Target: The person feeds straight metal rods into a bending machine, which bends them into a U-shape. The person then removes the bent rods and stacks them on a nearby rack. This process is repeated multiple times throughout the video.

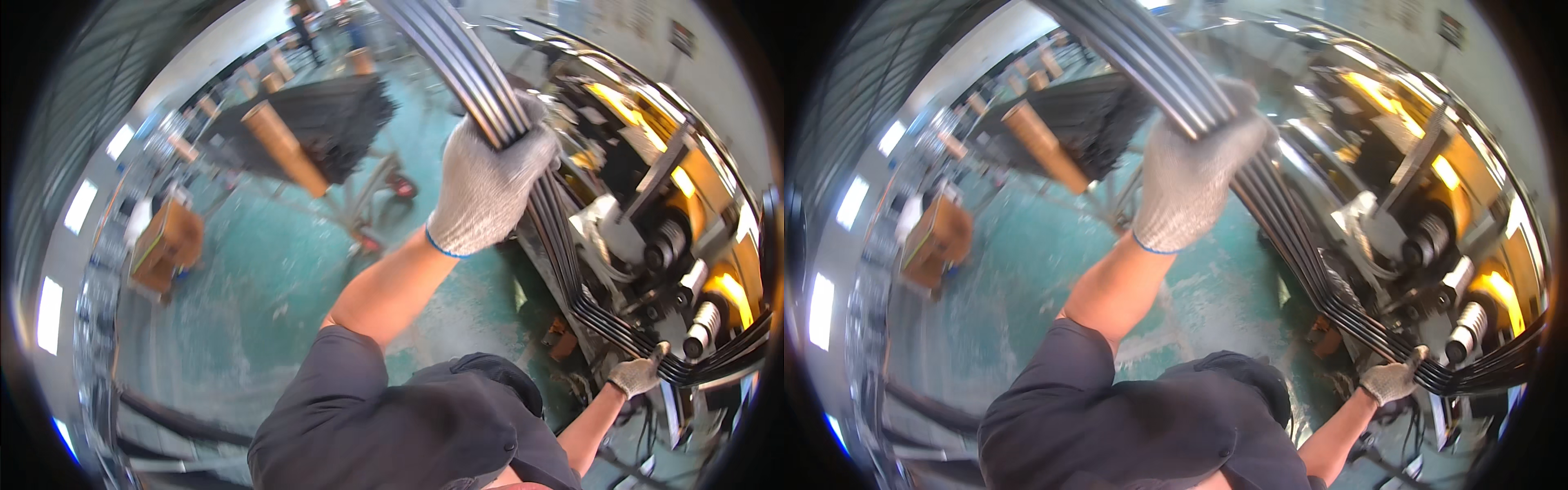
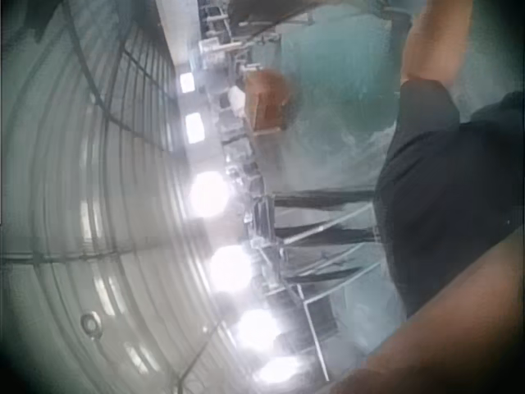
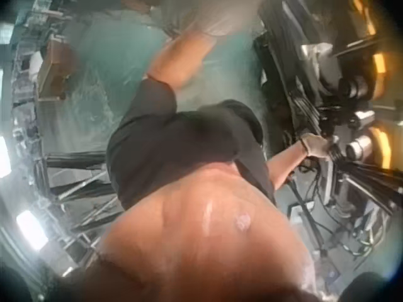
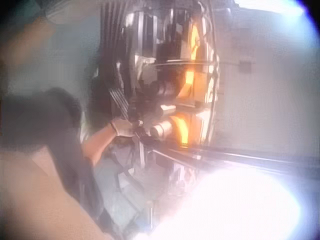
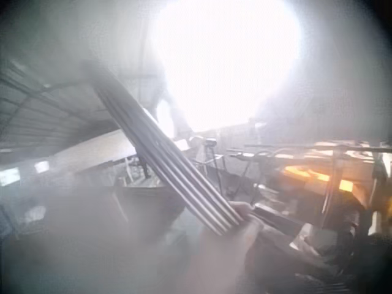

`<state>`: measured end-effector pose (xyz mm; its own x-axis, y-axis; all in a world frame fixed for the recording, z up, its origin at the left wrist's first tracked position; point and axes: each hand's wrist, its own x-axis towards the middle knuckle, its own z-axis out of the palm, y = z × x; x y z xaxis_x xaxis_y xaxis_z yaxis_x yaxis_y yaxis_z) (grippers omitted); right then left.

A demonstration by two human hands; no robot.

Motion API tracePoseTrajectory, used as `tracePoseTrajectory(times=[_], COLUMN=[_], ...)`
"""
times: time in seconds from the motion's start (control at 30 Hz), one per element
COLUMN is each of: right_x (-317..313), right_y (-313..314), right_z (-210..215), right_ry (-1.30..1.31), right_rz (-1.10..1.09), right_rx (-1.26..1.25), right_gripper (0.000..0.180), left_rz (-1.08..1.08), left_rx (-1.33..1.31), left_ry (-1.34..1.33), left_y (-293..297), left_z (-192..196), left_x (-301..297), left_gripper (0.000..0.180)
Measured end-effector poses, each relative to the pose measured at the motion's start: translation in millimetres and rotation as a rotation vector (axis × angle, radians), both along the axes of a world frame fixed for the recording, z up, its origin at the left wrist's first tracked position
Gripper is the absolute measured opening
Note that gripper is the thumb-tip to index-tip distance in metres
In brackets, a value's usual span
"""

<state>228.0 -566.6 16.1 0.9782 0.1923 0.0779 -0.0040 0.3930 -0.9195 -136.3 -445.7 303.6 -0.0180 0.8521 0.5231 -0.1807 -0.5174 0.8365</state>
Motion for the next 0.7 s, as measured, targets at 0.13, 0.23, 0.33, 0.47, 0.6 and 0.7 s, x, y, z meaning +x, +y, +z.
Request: tracePoseTrajectory(times=[0.13,0.23,0.33,0.47,0.6,0.7], right_x=[-27.6,-55.5,-70.8,-174.2,-253.6,-314.5], right_y=[21.0,48.3,80.6,51.2,25.0,-22.0], right_z=[28.9,32.8,12.9,71.5,101.1,135.2], right_ry=[0.121,-0.02,-0.235,-0.114,-0.276,-0.377], right_rz=[0.557,0.718,0.956,1.216,1.338,1.358], right_rx=[0.093,-0.041,0.035,0.032,-0.034,-0.048], right_gripper=[0.033,0.04,0.039,0.038,0.038,0.036], left_rz=[0.279,0.405,0.566,0.944,1.121,1.226], left_rx=[-0.075,-0.03,-0.028,-0.091,-0.04,0.009], left_ry=[-0.216,-0.391,-0.527,-0.588,-0.581,-0.591], left_y=[-98.0,-176.2,-268.2,-378.7,-465.4,-514.3], left_z=[-53.1,-86.6,-95.5,-98.8,-101.7,-102.1], left_x=[-88.8,-121.6,-137.2,-142.6,-167.6,-192.1], left_gripper=[0.026,0.027,0.027,0.026,0.032,0.028])
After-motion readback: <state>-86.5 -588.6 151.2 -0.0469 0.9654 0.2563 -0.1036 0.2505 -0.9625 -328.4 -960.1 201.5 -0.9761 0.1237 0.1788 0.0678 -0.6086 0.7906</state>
